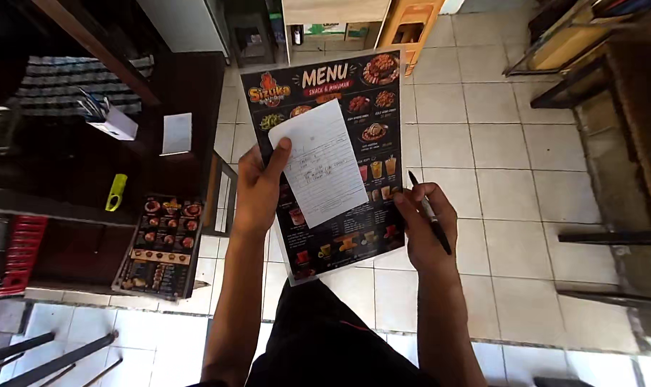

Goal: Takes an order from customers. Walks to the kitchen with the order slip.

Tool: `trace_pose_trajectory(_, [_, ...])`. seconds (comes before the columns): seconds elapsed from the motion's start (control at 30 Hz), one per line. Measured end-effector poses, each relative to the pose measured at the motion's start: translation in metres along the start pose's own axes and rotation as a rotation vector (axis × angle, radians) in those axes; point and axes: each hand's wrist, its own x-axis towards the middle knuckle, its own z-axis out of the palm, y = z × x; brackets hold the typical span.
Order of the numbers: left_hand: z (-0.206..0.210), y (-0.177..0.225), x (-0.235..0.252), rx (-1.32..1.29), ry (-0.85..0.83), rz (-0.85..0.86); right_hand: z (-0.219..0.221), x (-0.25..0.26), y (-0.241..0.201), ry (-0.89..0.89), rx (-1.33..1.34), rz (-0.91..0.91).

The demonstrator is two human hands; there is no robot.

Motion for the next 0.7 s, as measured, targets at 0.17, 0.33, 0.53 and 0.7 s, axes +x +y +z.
trace_pose_trajectory(0.17, [-0.013, -0.024, 0.119, -0.018, -0.005, 0.031, 0.031, 0.115, 0.013, 0.053, -0.003, -0.032])
trace_pose_trajectory(0.33, [-0.017, -0.029, 0.265, -0.018, -0.046, 0.019, 0.06, 0.245, 0.011, 0.124, -0.046, -0.088])
trace_pose_trajectory(0.53, [0.011, -0.032, 0.422, 0.017, -0.106, 0.013, 0.066, 0.381, 0.006, 0.224, -0.065, -0.122])
trace_pose_trajectory(0.7, [0.04, -0.056, 0.544, 0.074, -0.149, 0.086, 0.057, 0.494, 0.024, 0.278, -0.019, -0.135])
